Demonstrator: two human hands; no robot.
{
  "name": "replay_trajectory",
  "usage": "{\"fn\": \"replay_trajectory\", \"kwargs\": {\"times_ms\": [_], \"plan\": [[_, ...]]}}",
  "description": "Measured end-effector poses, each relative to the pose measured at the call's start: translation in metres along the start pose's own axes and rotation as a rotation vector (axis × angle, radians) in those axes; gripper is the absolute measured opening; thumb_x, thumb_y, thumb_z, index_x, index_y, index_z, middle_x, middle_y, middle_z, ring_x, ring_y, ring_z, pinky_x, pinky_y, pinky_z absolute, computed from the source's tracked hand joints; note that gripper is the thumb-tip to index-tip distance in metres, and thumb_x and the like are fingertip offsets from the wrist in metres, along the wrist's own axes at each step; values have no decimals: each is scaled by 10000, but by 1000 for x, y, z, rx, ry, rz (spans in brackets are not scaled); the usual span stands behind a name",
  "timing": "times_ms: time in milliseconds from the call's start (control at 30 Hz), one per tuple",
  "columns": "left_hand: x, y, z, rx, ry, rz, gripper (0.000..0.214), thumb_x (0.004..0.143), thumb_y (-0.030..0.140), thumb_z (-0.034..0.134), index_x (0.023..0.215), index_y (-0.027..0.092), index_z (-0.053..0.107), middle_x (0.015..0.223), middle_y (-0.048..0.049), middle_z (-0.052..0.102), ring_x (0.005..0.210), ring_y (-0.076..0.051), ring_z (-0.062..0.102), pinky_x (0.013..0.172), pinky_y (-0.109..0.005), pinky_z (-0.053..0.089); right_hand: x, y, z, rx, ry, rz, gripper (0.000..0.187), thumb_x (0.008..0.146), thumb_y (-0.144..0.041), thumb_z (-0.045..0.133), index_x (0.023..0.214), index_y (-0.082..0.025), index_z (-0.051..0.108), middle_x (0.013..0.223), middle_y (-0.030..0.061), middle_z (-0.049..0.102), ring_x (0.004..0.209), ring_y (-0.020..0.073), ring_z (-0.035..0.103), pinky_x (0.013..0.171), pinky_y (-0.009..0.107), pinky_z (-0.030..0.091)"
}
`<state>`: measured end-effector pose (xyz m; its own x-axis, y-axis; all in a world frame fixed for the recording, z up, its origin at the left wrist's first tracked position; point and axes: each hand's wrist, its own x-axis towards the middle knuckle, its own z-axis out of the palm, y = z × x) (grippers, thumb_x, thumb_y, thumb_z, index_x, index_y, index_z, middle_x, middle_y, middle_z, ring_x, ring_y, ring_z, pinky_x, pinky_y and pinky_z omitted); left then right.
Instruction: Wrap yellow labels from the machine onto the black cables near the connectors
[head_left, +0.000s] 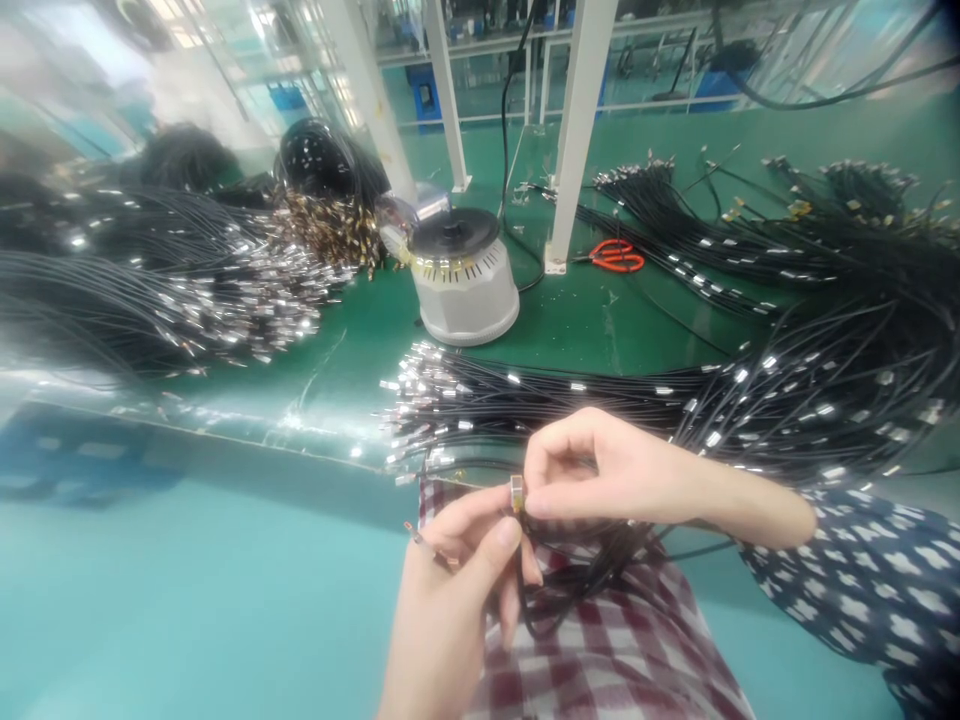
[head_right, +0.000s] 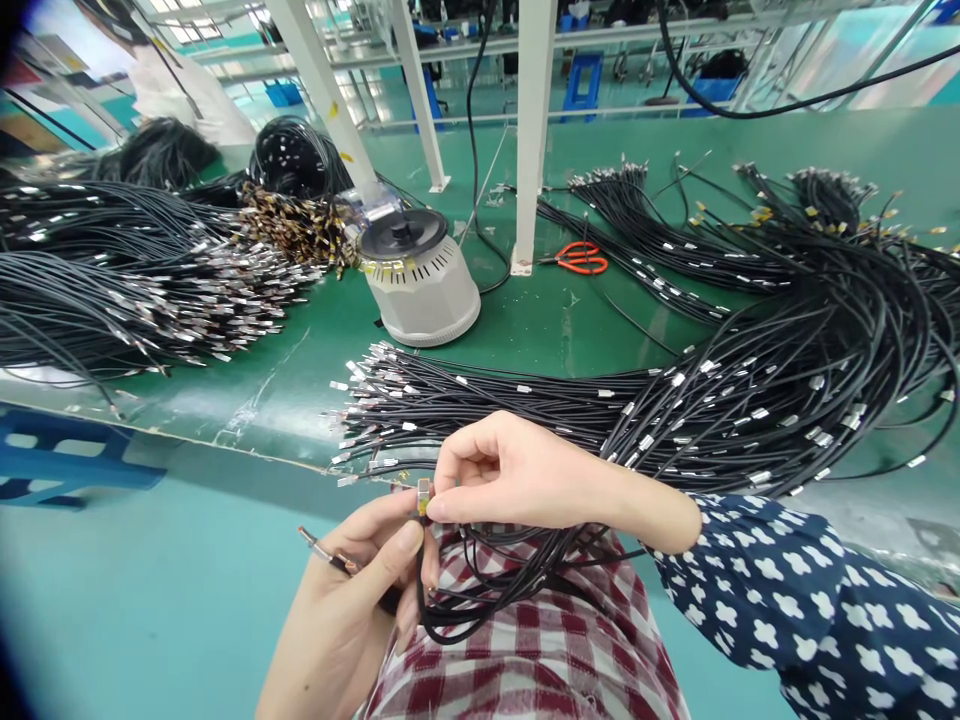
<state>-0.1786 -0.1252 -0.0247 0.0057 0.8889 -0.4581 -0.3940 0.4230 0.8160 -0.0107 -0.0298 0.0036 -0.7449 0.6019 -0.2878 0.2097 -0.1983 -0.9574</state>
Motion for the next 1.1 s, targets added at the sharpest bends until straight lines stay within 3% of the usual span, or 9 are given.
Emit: {"fn": "replay_trajectory", "kwargs": {"times_ms": [700,1100], "plan": [[1,-3,-3,-15,3,-13,245,779,290,723,980,153,694,555,-15,644,338,-57,464,367,-153,324,2,2,3,19,44,9,258,712,-334,751,700,-120,607,577,-38,513,513,68,393,490,191,334],[2,-1,0,-17,15,-5,249,776,283,720,978,142,685,540,-14,639,338,-60,459,362,-150,315,0,2,10,-41,121,6,118,739,-213,644,681,-138,574,559,-33,512,500,79,411,476,198,336]]}}
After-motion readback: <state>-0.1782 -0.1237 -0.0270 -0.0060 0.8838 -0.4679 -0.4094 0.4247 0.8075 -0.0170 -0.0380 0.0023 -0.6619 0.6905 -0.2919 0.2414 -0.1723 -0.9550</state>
